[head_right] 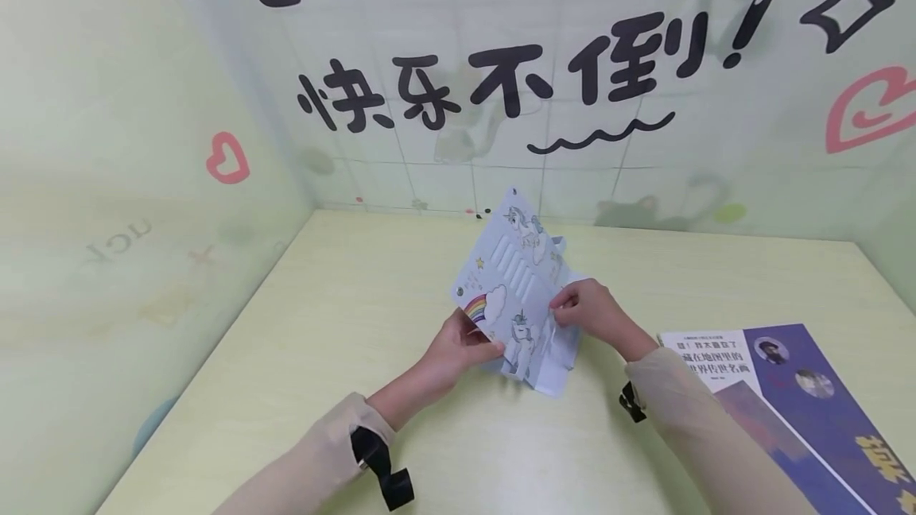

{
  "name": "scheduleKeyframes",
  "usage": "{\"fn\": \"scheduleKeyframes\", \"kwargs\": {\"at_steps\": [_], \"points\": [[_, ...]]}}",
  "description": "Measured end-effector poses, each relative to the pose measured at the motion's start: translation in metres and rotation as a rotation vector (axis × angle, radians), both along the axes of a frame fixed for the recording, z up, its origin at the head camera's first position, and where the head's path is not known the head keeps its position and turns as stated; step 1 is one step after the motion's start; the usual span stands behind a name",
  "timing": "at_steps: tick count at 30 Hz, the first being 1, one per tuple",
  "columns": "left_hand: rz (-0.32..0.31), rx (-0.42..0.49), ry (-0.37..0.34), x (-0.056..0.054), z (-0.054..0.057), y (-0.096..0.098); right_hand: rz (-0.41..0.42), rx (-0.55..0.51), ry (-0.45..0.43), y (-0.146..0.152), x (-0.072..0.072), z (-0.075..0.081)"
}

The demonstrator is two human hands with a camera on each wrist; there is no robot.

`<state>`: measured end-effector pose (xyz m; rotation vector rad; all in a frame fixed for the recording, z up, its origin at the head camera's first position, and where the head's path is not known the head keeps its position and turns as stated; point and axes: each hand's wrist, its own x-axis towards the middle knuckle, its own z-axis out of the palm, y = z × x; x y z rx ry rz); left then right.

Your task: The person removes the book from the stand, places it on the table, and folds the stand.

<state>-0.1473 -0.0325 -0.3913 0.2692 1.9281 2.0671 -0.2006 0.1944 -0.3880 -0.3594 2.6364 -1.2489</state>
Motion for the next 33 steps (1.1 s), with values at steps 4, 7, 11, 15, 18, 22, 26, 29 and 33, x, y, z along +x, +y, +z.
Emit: {"fn": "scheduleKeyframes", "kwargs": {"at_steps": [4,7,11,15,18,22,26,29,33], "points": [[0.030,-0.002,0.021,0.003,-0.002,0.005,0.005,-0.004,0.002,-0.001,-0.002,0.002],[0.035,0.001,0.027,0.005,-0.004,0.008,0.006,-0.008,0.000,0.000,-0.005,0.002],[0.020,0.002,0.034,0.008,-0.004,0.013,0.003,0.007,0.001,0.001,-0.007,0.001],[-0.008,0.010,0.049,0.010,-0.004,0.017,0.008,0.013,0.017,0.002,-0.010,0.000],[-0.029,0.025,0.045,0.011,-0.004,0.021,0.013,0.011,0.031,0.002,-0.012,0.000],[-0.051,0.039,0.028,0.012,-0.003,0.027,0.004,0.018,0.033,0.003,-0.012,0.001],[-0.081,0.010,0.032,0.011,-0.003,0.028,0.003,0.011,0.030,0.006,-0.009,0.001],[-0.136,-0.038,0.051,0.005,-0.002,0.020,0.025,0.010,0.048,0.008,-0.005,0.005],[-0.165,-0.038,0.021,-0.009,0.006,0.001,0.053,0.026,0.083,0.012,0.004,0.015]]}}
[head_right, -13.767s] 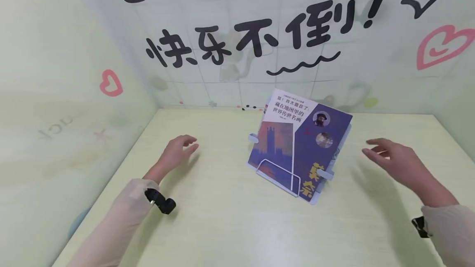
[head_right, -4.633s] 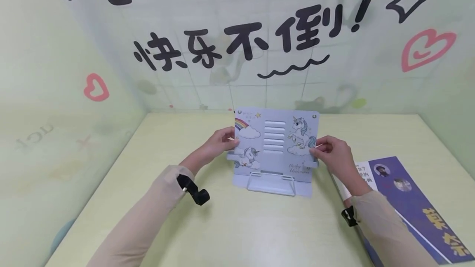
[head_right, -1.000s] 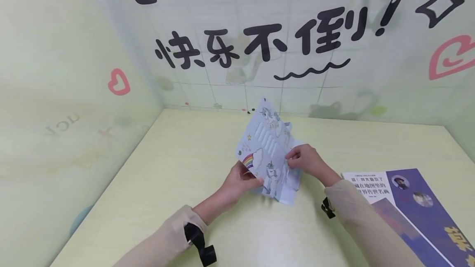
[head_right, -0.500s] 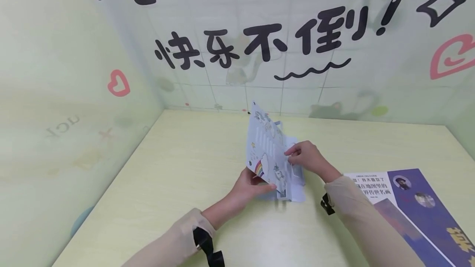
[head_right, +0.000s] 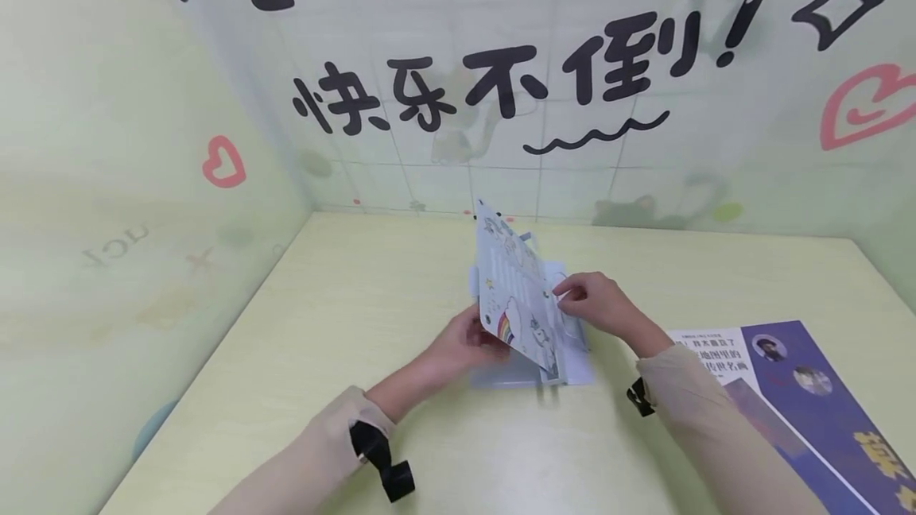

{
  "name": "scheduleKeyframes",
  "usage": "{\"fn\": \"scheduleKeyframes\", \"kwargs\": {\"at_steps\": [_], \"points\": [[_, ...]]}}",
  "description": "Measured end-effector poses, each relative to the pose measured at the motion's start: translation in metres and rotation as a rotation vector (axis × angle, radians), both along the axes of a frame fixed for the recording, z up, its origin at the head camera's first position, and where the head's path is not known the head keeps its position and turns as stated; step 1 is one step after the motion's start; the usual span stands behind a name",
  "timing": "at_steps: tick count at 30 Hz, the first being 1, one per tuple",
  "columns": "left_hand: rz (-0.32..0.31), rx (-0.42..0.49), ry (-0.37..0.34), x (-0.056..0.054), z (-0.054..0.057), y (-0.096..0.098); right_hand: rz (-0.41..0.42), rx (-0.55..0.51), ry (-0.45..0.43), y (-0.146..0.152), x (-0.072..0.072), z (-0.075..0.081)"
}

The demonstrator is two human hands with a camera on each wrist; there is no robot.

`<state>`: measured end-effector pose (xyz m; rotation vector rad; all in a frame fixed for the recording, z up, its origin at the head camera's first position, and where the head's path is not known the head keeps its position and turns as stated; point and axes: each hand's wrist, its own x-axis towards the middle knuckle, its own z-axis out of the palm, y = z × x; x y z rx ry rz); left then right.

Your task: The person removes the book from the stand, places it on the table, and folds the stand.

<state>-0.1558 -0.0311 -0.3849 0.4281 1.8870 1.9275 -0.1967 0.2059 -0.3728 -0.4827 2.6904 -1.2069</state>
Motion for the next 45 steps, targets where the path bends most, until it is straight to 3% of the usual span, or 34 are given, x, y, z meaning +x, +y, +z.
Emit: {"fn": "scheduleKeyframes", "kwargs": {"at_steps": [7,11,14,24,38,45], "points": [[0.113,0.010,-0.075,-0.028,0.044,-0.025,0.065,-0.072,0.032,-0.013,0.035,0.024],[0.121,0.070,-0.135,-0.039,0.066,-0.024,0.085,-0.125,0.077,-0.029,0.058,0.028],[0.130,0.120,-0.189,-0.043,0.074,-0.019,0.059,-0.178,0.109,-0.039,0.068,0.026],[0.207,0.122,-0.237,-0.040,0.085,0.000,0.014,-0.241,0.149,-0.043,0.079,0.021],[0.210,0.197,-0.220,-0.045,0.092,0.037,-0.079,-0.282,0.250,-0.030,0.084,0.023],[0.196,0.170,-0.214,-0.047,0.097,0.057,-0.151,-0.272,0.250,-0.020,0.088,0.024]]}}
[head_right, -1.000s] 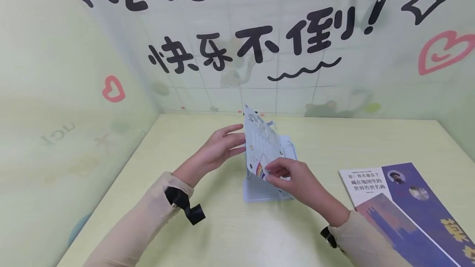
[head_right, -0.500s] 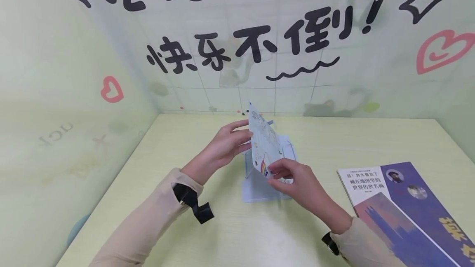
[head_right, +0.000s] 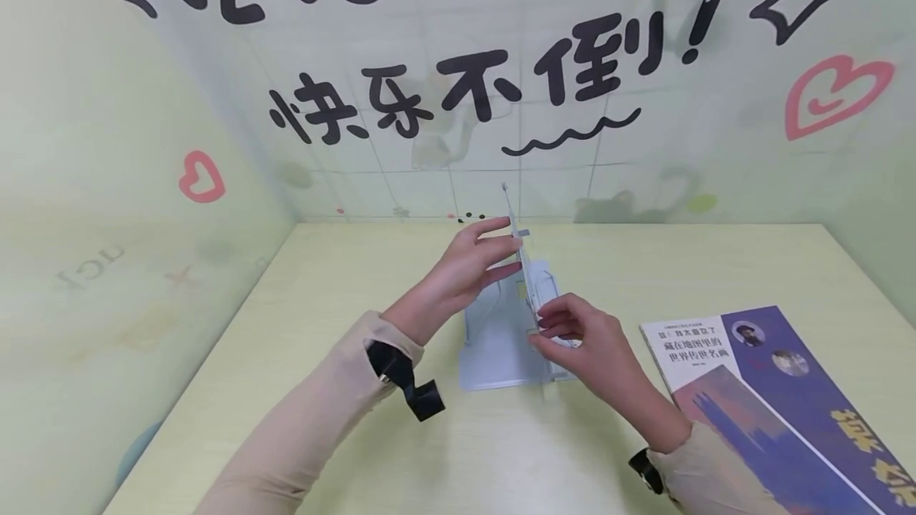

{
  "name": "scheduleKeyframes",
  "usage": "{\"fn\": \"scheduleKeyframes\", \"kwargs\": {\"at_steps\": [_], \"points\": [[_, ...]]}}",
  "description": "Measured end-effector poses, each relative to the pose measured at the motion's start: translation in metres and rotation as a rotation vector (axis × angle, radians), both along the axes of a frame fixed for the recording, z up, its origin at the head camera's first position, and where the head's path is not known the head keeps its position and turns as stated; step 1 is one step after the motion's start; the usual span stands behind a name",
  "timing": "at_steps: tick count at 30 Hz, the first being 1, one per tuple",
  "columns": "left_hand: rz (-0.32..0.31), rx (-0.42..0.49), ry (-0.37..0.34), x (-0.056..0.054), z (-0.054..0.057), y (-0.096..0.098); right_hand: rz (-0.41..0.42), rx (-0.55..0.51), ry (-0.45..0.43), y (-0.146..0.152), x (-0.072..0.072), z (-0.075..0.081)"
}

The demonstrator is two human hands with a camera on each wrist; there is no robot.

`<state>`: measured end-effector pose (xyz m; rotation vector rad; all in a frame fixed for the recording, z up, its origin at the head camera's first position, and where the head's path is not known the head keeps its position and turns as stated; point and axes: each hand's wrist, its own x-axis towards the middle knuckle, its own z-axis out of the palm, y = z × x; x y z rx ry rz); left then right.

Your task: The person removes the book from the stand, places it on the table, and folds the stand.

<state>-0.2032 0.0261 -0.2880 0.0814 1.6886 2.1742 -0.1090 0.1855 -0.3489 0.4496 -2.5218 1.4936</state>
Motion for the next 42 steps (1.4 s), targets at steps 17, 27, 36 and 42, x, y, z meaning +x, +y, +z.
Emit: {"fn": "scheduleKeyframes", "kwargs": {"at_steps": [17,27,36,42], "points": [[-0.008,-0.078,-0.001,-0.002,0.002,0.025,-0.065,-0.061,0.007,0.013,0.004,-0.002],[-0.130,-0.281,0.187,-0.005,-0.013,-0.010,-0.079,-0.041,0.004,0.015,0.004,-0.003],[-0.352,-0.796,0.436,-0.008,-0.059,-0.063,-0.064,-0.050,0.007,0.015,0.004,-0.003],[-0.390,-0.844,0.457,-0.007,-0.087,-0.061,-0.069,-0.047,0.009,0.016,0.004,-0.003]]}}
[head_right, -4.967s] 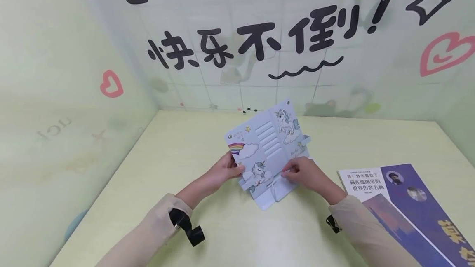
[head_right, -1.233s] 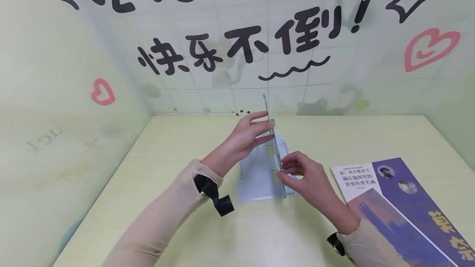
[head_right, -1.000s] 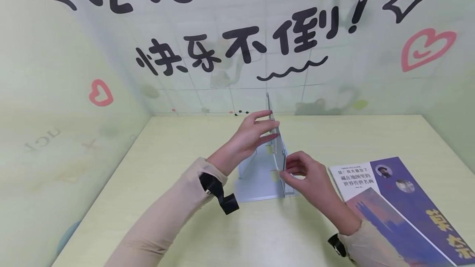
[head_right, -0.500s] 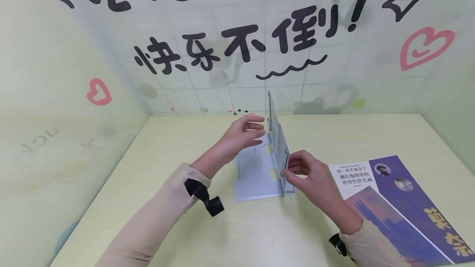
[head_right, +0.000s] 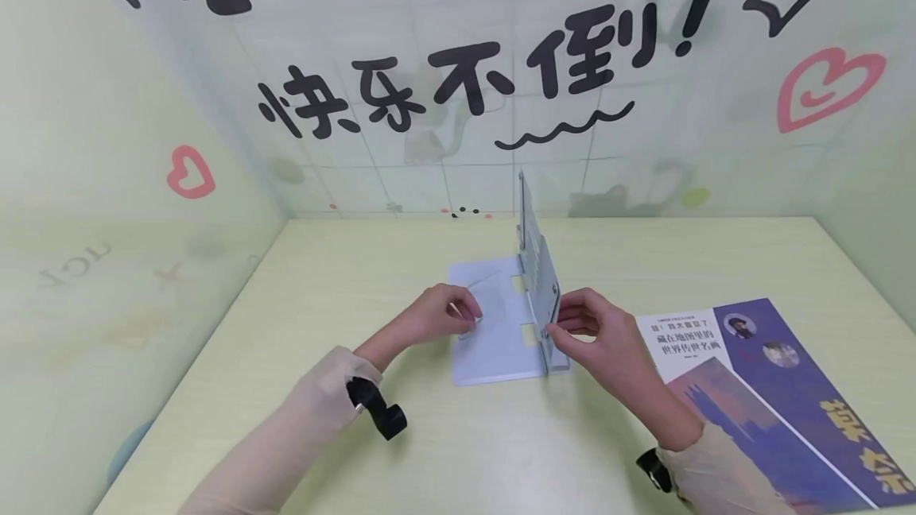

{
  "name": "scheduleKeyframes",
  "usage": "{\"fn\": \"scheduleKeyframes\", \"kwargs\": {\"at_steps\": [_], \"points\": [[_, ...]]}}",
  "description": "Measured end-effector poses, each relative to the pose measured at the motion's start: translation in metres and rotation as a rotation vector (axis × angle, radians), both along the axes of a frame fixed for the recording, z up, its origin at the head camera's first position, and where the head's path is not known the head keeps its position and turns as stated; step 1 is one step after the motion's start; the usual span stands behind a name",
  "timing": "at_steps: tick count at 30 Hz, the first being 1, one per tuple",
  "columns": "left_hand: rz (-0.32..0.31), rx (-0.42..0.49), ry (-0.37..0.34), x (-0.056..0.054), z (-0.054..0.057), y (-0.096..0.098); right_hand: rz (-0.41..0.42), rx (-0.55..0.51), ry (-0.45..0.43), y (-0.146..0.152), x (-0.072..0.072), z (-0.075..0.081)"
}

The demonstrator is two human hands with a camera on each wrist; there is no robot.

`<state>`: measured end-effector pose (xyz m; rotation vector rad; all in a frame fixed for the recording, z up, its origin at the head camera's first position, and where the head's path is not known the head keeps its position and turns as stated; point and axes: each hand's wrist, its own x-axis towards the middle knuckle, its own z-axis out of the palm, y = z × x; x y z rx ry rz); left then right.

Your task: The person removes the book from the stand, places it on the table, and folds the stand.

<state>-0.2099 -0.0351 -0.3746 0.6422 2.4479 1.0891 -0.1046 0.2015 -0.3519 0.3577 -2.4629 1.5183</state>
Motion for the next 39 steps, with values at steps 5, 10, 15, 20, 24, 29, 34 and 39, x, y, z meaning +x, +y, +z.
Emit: {"fn": "scheduleKeyframes", "kwargs": {"at_steps": [5,10,15,20,24,29,34,39], "points": [[0.012,-0.004,0.069,0.000,-0.014,0.010,-0.005,0.001,0.000,0.000,-0.001,0.000],[0.001,-0.049,0.127,0.001,-0.025,0.016,-0.001,0.002,-0.011,0.000,-0.001,-0.001],[0.003,-0.055,0.160,0.002,-0.031,0.019,-0.003,0.004,-0.017,0.000,0.000,-0.001],[-0.002,-0.075,0.169,0.002,-0.034,0.021,-0.004,0.009,-0.017,0.000,0.000,-0.002],[-0.002,-0.052,0.146,0.003,-0.027,0.022,-0.003,0.005,-0.018,0.000,0.000,-0.003],[0.018,0.127,0.075,0.005,0.005,0.024,0.013,-0.011,-0.016,-0.003,-0.001,-0.004],[0.075,0.414,-0.036,0.009,0.044,0.030,0.038,-0.018,0.009,-0.009,-0.001,-0.003],[0.176,0.629,-0.186,0.012,0.067,0.034,0.046,0.029,0.028,-0.018,-0.002,-0.003]]}}
